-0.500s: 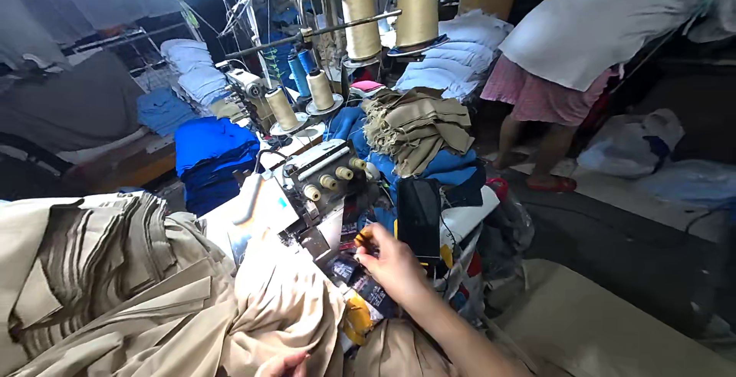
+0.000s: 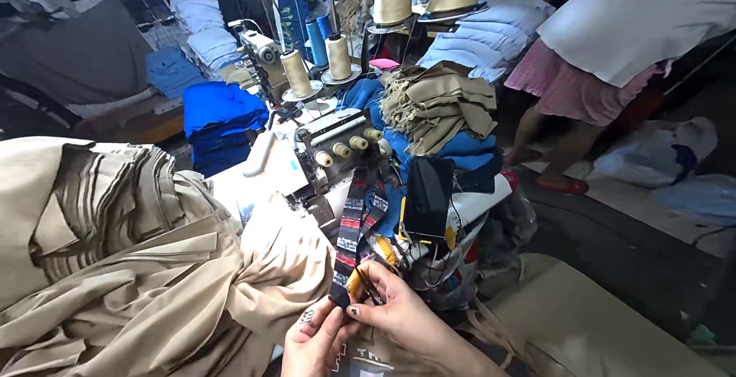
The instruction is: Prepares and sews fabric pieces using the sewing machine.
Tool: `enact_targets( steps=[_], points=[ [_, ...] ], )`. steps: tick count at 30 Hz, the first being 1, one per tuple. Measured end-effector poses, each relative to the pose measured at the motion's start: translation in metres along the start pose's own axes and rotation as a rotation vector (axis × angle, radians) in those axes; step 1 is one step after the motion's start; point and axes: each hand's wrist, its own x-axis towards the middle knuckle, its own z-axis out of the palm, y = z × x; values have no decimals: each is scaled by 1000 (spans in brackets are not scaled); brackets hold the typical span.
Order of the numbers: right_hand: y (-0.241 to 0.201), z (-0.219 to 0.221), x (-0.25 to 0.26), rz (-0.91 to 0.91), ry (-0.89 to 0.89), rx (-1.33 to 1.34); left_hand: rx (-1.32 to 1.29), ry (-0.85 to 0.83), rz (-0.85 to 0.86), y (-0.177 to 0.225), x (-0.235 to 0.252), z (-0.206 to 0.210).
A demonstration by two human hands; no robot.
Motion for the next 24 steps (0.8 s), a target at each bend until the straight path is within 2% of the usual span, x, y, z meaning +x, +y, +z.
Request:
enact_targets(
  steps=[3,7,10,11,15,18,22,24],
  points=[
    [-3,6,5,4,-19,-29,62,83,101,-2,2,-1],
    [-2,7,9,-118,-22,-143,140,164,215,1,6,-6],
    [-11,-1,16,-270,74,-305,260,93,333,7,0,-14],
    [-16,-4,19,-299,58,-339,325,44,382,10,-2,-18],
    [-37,-10,30,-235,-291,-527,453,-122,495,16,-8,-24],
    [-35,-8,42,-186,-497,-585,400,-80,486,14,-5,-26],
    [-33,-10,45,-147,-462,-555,315,163,378,15,-2,-25],
    [-32,-9,43,-117,-401,-498,295,226,337,17,0,-20]
  ],
)
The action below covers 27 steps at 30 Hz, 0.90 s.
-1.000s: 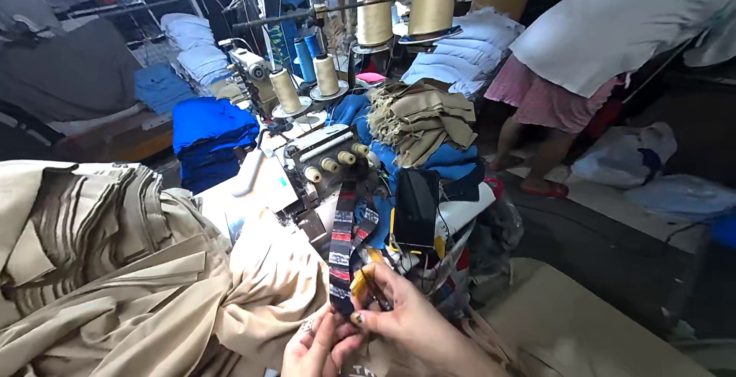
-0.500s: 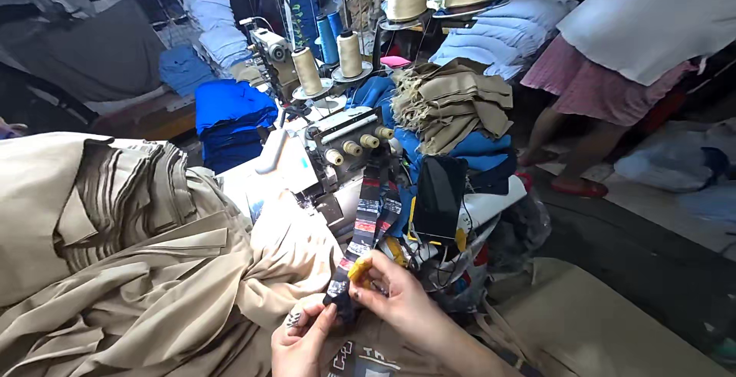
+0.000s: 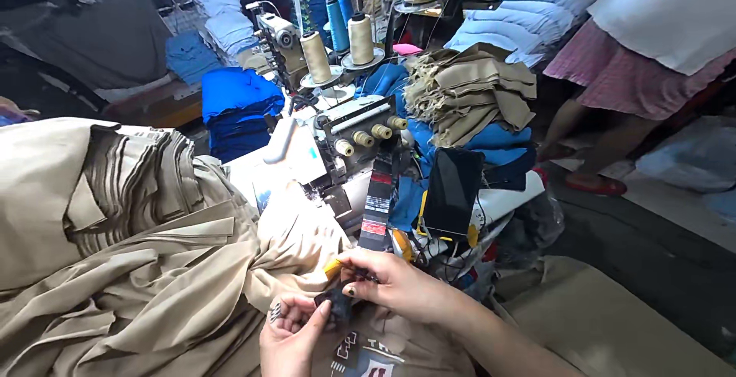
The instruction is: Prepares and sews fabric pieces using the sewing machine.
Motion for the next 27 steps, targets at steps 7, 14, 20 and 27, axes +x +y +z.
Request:
enact_targets(
  steps=[7,14,20,27],
  points=[
    [-6,15,-10,-22,344,-275,51,13,121,8,3,18],
    [-13,6,-19,-148,437,-576,174,-160,490,18,1,19],
    [-12,-24,11,20,2,61,165,-35,289,23,22,18],
    [-1,-20,31,110,176,290,116,-37,135,17,44,22]
  ],
)
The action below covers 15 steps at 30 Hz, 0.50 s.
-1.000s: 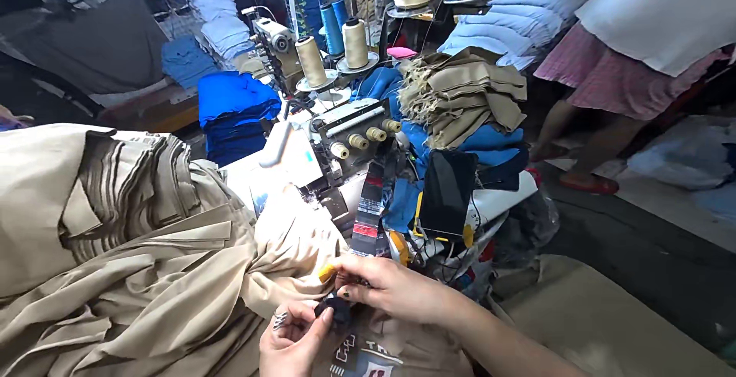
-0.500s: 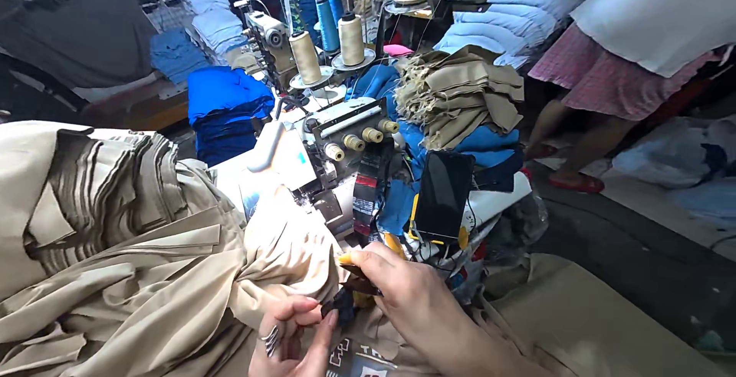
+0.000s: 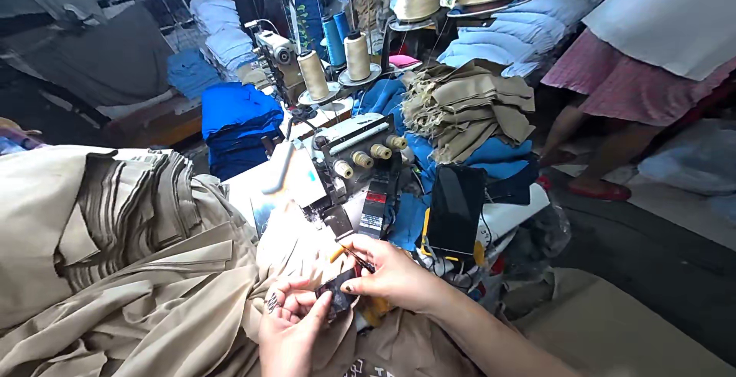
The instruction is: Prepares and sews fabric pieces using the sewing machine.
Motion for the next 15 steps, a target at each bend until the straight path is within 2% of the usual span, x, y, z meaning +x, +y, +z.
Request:
enact_targets(
  steps=[6,10,15],
  points=[
    [12,-13,5,71,-13,35,-248,-76,-252,6,2,-4],
    [14,-17,6,93,-29,52,-270,-88,-263,7,3,-4],
    [16,-17,8,100,-48,41,-70,-28,-177,2,3,4]
  ],
)
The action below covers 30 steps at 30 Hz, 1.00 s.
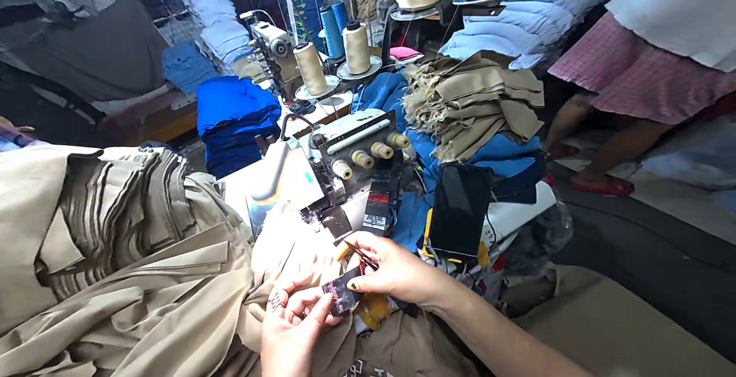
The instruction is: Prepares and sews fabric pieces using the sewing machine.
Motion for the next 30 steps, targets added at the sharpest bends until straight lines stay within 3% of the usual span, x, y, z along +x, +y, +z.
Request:
enact_targets(
  steps=[4,17,30],
  points=[
    [1,-1,-2,-41,-18,-77,88,30,53,-7,3,2],
    [1,-10,-5,-32,-37,-96,82,60,5,-7,5,5],
    [1,-6,-3,-39,-34,-134,155,91,135,-11,1,14]
  ],
)
